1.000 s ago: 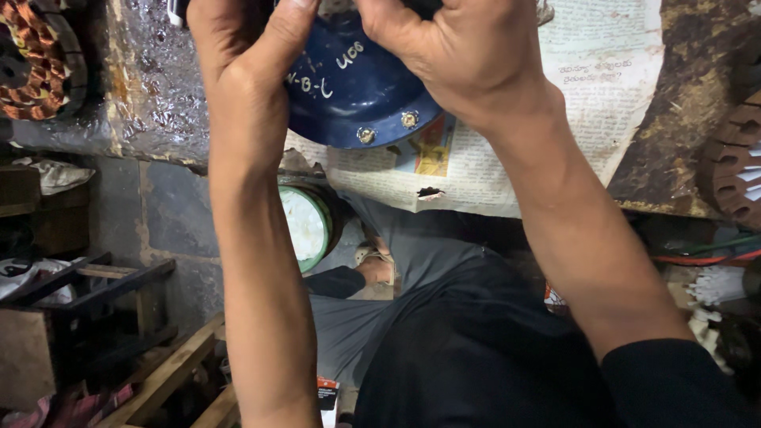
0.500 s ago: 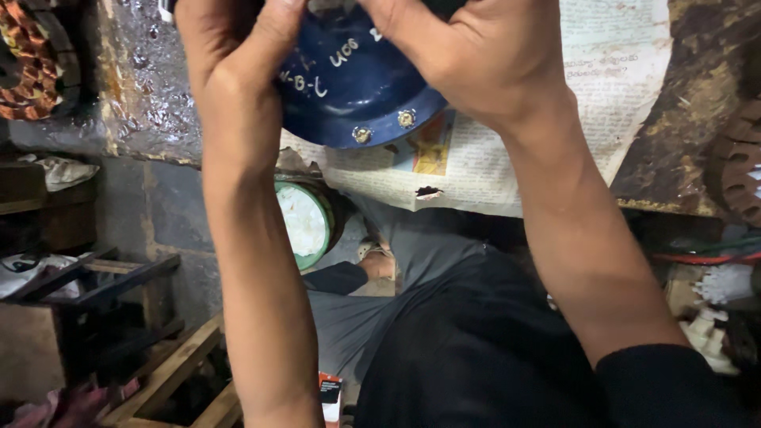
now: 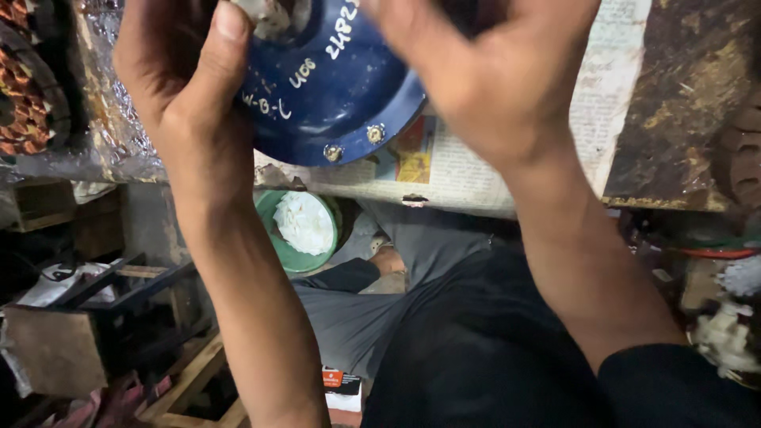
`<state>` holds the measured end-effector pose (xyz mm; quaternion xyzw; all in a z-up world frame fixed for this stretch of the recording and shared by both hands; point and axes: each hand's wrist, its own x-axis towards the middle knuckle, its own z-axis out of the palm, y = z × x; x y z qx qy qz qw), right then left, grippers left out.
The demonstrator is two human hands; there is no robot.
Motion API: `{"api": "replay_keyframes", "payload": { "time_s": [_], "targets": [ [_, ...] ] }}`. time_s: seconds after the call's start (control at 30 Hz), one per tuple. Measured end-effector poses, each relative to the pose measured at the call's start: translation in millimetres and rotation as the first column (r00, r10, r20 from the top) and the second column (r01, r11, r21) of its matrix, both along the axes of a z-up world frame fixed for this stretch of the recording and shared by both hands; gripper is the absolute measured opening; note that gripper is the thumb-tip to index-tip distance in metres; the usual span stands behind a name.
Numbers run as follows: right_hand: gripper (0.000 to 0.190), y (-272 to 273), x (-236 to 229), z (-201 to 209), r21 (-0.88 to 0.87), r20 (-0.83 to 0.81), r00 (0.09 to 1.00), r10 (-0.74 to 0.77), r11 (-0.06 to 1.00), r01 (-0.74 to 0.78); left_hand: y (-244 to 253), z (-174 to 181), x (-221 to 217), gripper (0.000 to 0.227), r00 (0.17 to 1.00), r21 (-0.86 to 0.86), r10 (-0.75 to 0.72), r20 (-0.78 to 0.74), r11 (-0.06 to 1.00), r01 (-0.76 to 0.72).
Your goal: The person works on a blue circular motor component, stripping and twisting wires, then using a screwdriver to tighten screws on a white plastic terminal block attached to the component. The workspace is cluttered with motor stators and tools.
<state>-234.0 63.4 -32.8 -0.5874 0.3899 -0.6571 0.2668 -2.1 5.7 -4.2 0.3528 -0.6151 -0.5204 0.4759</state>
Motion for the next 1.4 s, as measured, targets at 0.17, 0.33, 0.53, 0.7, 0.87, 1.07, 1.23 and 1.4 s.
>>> {"api": "replay_keyframes", "payload": {
  "time_s": [0.17, 0.33, 0.53, 0.7, 0.87, 1.07, 1.23, 1.4],
  "targets": [
    [0.02, 29.6, -2.1, 5.6, 0.054, -0.174, 0.982, -0.071, 0.995, 0.081, -2.7, -2.1, 0.2, 0.03, 1.0, -0.038, -0.006, -0.03, 0.999, 0.005],
    [0.025, 33.0, 2.7, -8.0, -0.062, -0.228, 0.97, -0.089, 0.995, 0.077, -3.0, -6.7, 1.1, 0.034, 0.999, -0.101, 0.026, -0.027, 0.995, -0.029],
    [0.022, 30.2, 14.0, -9.5, -0.076, -0.197, 0.976, -0.096, 0.994, 0.082, -2.9, -10.0, 4.5, 0.038, 0.998, -0.081, 0.048, -0.03, 0.995, -0.051],
    [0.02, 31.0, 14.8, -8.5, -0.053, -0.221, 0.968, -0.122, 0.992, 0.113, -2.6, -12.1, 6.9, 0.037, 0.998, -0.077, 0.052, -0.026, 0.996, -0.054],
    [0.023, 34.2, 17.1, -1.7, -0.066, -0.268, 0.952, -0.147, 0.989, 0.134, -4.5, -11.4, 7.2, 0.038, 0.998, -0.075, 0.065, -0.02, 0.995, -0.066],
    [0.026, 44.3, 18.9, 17.1, -0.067, -0.423, 0.879, -0.219, 0.975, 0.21, -4.2, -10.7, 3.9, 0.035, 0.997, -0.082, 0.06, -0.055, 0.995, -0.065],
    [0.024, 48.0, 23.4, 27.7, -0.036, -0.42, 0.881, -0.216, 0.974, 0.222, -3.9, -8.0, 1.7, 0.034, 0.995, -0.092, 0.061, -0.072, 0.993, -0.068],
    [0.024, 47.7, 29.9, 34.5, -0.039, -0.412, 0.879, -0.24, 0.969, 0.246, -2.1, -5.2, 1.0, 0.028, 0.997, -0.126, 0.008, -0.083, 0.992, -0.018]
  ]
}}
